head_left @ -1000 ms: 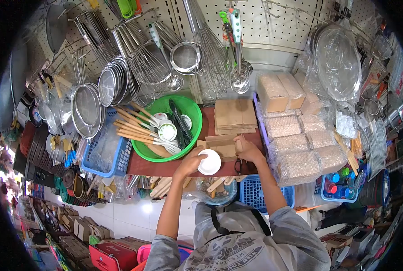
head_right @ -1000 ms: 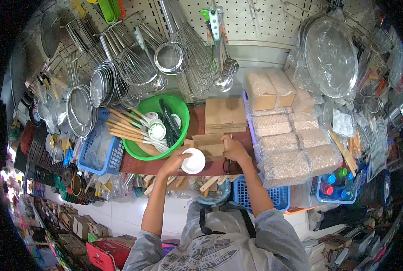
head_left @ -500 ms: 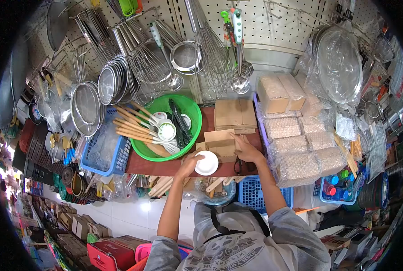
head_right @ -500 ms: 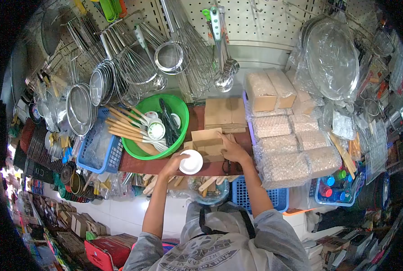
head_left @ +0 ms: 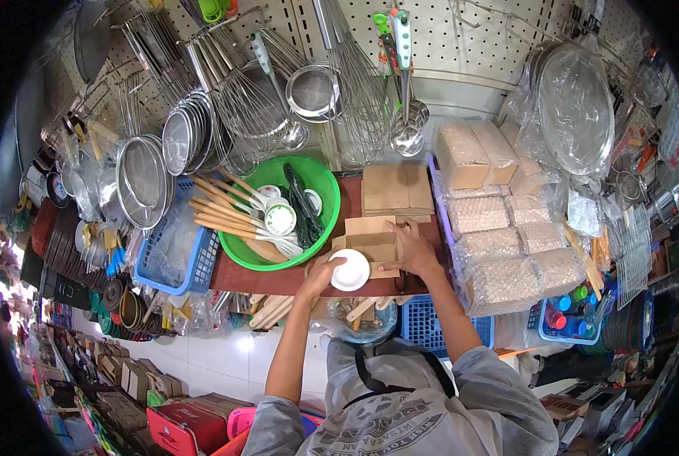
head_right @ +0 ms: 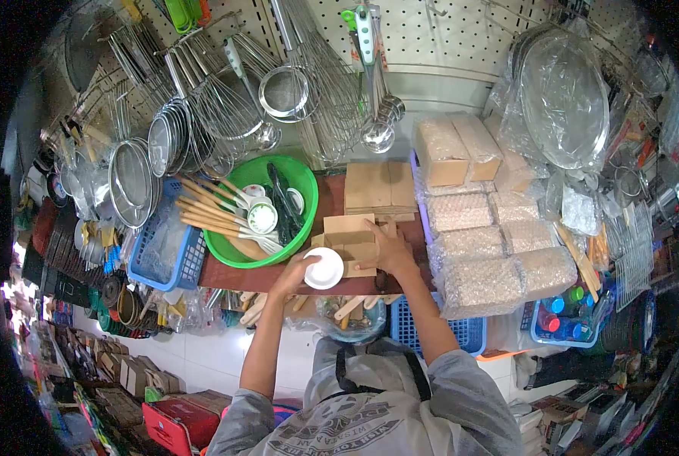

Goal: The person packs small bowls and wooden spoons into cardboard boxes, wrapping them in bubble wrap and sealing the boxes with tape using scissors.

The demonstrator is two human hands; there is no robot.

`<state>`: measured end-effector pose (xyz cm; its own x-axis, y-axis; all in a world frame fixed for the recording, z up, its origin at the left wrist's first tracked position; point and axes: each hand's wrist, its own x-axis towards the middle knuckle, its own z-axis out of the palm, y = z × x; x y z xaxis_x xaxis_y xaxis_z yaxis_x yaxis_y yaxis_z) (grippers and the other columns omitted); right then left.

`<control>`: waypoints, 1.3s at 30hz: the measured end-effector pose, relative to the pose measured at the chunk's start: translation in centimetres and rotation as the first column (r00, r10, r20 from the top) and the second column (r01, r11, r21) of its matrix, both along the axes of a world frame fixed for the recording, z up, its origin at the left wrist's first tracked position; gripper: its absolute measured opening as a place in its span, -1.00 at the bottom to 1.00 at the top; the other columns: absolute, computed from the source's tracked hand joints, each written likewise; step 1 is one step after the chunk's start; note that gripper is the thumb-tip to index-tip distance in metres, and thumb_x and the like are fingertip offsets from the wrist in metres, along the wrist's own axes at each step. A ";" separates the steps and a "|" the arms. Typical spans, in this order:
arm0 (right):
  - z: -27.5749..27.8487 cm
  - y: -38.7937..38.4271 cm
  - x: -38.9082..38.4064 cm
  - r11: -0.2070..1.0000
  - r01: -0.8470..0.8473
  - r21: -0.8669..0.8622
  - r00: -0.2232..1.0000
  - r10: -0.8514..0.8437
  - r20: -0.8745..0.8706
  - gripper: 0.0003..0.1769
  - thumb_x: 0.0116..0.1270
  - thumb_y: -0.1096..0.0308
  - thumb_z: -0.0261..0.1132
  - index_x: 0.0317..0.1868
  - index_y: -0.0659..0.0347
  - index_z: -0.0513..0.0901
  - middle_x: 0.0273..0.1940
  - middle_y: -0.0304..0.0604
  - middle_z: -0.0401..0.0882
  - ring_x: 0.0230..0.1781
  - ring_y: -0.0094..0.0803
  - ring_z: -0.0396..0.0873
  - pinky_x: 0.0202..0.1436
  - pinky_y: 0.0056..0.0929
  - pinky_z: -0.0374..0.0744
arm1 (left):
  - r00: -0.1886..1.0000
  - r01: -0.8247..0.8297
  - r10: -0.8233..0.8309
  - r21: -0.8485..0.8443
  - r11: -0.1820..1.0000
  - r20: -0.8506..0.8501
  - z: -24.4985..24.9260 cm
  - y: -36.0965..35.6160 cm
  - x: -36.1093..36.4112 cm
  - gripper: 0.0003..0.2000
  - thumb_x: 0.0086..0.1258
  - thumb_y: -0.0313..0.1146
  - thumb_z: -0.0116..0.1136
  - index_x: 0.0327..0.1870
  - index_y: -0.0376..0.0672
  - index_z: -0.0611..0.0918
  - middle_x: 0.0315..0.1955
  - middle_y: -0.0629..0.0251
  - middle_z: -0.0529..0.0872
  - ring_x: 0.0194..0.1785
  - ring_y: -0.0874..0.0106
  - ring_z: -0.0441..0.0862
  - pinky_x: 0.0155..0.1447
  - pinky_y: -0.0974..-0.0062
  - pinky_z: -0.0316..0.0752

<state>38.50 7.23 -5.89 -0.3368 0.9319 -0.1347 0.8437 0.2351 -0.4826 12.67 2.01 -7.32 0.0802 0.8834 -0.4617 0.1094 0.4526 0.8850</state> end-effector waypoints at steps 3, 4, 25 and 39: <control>-0.8 -0.4 0.3 0.998 0.008 0.066 0.998 -0.004 -0.055 0.32 -0.30 -0.30 0.60 0.52 -0.28 0.13 0.52 0.05 -0.12 0.49 0.15 0.07 0.44 0.03 0.33 | 0.999 -0.042 0.042 0.063 0.997 0.002 1.0 0.4 0.9 -0.43 0.35 -0.17 0.13 0.33 -0.32 0.45 0.19 0.02 0.57 0.20 0.29 0.54 0.26 0.44 0.37; -1.1 -0.5 0.2 0.997 0.017 0.081 0.998 -0.012 -0.062 0.30 -0.28 -0.29 0.59 0.52 -0.28 0.14 0.52 0.03 -0.12 0.49 0.17 0.04 0.45 0.08 0.29 | 0.997 -0.072 0.073 0.090 0.993 -0.011 0.7 0.5 1.1 -0.45 0.36 -0.18 0.12 0.30 -0.33 0.47 0.16 0.02 0.58 0.18 0.29 0.55 0.25 0.44 0.38; -0.7 -0.4 -2.4 0.903 0.117 0.414 0.993 -0.108 -0.045 -0.41 0.24 -0.04 0.35 0.20 0.08 0.56 0.41 -0.04 0.23 0.49 0.08 0.07 0.43 0.30 0.17 | 0.954 -0.267 0.299 0.393 0.880 -0.021 -5.3 -0.6 2.5 -0.56 0.49 -0.26 0.08 0.28 -0.34 0.47 0.14 0.10 0.57 0.18 0.36 0.52 0.29 0.46 0.35; 1.0 -0.8 -5.4 0.906 -0.048 0.421 0.970 0.144 -0.198 -0.78 0.14 0.06 0.42 -0.28 -0.07 0.75 -0.40 -0.38 0.71 -0.17 -0.38 0.61 0.33 -0.04 0.20 | 0.959 -0.268 0.281 0.403 0.875 0.028 -5.2 -0.4 2.8 -0.51 0.51 -0.15 0.11 0.28 -0.35 0.45 0.18 0.12 0.52 0.21 0.40 0.49 0.30 0.49 0.34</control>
